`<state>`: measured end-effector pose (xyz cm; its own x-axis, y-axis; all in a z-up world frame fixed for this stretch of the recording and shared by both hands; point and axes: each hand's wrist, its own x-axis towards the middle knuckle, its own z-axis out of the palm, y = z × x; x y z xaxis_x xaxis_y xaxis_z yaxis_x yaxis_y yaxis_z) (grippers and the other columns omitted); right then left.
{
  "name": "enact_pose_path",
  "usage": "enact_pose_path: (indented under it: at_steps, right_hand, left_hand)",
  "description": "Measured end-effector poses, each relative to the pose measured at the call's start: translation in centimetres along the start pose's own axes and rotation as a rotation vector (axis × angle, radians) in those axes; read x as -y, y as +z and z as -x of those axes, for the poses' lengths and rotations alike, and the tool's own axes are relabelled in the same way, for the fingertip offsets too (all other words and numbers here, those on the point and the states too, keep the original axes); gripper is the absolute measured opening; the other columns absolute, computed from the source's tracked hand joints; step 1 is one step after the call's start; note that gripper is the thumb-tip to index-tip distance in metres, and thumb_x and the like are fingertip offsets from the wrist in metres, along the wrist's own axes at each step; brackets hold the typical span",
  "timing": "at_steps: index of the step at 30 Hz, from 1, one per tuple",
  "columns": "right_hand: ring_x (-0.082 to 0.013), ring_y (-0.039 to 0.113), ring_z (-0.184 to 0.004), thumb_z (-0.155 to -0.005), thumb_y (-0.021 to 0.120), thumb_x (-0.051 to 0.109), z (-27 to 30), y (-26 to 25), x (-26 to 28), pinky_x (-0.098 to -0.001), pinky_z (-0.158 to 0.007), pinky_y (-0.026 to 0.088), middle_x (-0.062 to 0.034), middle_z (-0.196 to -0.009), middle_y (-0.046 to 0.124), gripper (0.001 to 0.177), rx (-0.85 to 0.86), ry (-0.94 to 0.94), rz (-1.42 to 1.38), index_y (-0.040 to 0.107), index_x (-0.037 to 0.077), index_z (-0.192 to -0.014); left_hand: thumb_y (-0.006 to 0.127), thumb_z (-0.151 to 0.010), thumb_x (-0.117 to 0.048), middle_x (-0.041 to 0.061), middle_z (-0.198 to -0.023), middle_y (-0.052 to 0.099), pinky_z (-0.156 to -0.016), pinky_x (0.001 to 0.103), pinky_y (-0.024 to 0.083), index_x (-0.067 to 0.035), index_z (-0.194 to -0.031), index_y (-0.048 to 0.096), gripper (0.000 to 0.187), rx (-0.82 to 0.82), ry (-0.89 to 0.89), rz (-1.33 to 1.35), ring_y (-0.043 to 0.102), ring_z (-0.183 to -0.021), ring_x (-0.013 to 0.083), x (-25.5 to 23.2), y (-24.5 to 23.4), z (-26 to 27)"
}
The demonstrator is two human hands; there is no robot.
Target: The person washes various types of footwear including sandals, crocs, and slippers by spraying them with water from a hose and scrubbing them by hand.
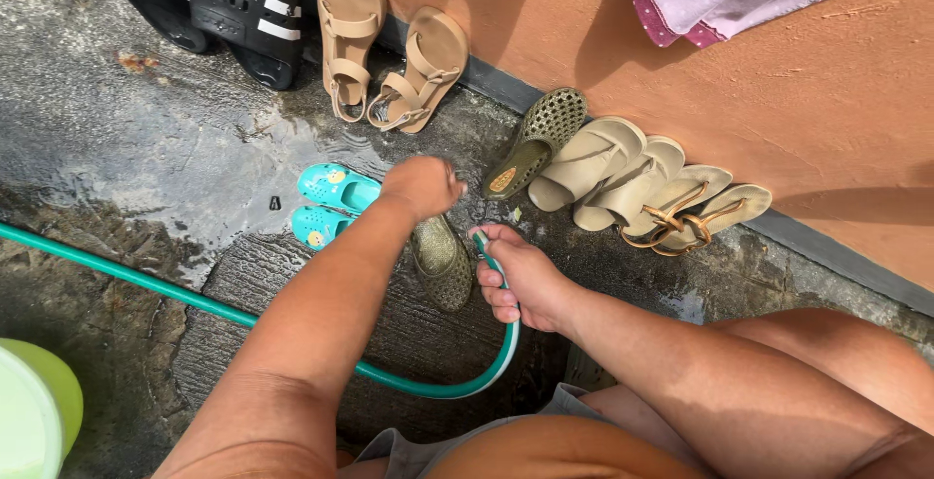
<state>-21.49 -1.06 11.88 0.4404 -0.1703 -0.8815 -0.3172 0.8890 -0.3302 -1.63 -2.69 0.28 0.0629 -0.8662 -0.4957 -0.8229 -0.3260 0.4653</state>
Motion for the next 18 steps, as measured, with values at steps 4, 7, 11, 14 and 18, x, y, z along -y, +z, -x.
enact_pose_path:
  at_steps: [4,7,11,14,18]
  right_hand:
    - [-0.0086,0.03,-0.043,-0.102,0.038,0.023,-0.2,0.4,-0.2,-0.0255,-0.038,0.027,0.0013,-0.068,0.04,0.03,0.01,-0.002,0.059,0.045,0.027,-0.131]
    - [-0.0085,0.031,-0.044,-0.103,0.039,0.023,-0.4,0.3,-0.1,-0.0253,-0.038,0.027,0.0011,-0.069,0.039,0.031,0.037,-0.015,0.09,0.045,0.027,-0.133]
    - [-0.0086,0.03,-0.044,-0.103,0.039,0.025,-0.5,0.0,0.2,-0.025,-0.037,0.027,0.0009,-0.068,0.039,0.029,0.035,-0.02,0.077,0.045,0.025,-0.132]
    - [-0.0087,0.031,-0.044,-0.103,0.039,0.026,-0.6,-0.4,0.4,-0.025,-0.037,0.028,0.0012,-0.069,0.039,0.029,0.025,-0.011,0.087,0.045,0.026,-0.132]
    - [-0.0087,0.031,-0.044,-0.103,0.038,0.025,-0.9,-0.3,0.3,-0.0252,-0.037,0.027,0.0008,-0.068,0.039,0.029,0.05,-0.028,0.102,0.046,0.025,-0.131]
  left_hand:
    - [0.063,-0.096,-0.028,0.011,-0.128,0.068,-0.099,0.041,0.053,-0.025,-0.141,0.057,0.045,-0.233,0.089,0.549,0.069,-0.112,0.0299,0.5,-0.3,-3.3]
    - [0.068,-0.097,-0.021,0.02,-0.15,0.046,-0.107,0.047,0.041,-0.027,-0.161,0.031,0.073,-0.313,0.276,0.429,0.047,-0.134,0.042,1.1,-0.8,-5.5]
    - [0.066,-0.097,-0.027,0.014,-0.15,0.049,-0.107,0.046,0.042,-0.034,-0.162,0.018,0.082,-0.303,0.073,0.359,0.05,-0.134,0.0383,0.9,-2.2,-5.8]
    - [0.068,-0.095,-0.029,0.015,-0.145,0.052,-0.107,0.047,0.043,-0.033,-0.163,0.012,0.088,-0.342,0.013,0.32,0.053,-0.13,0.0393,0.4,-2.6,-5.3]
    - [0.072,-0.09,-0.028,0.015,-0.132,0.058,-0.098,0.049,0.046,-0.03,-0.16,0.023,0.085,-0.352,0.049,0.284,0.057,-0.118,0.0392,0.9,-2.9,-4.3]
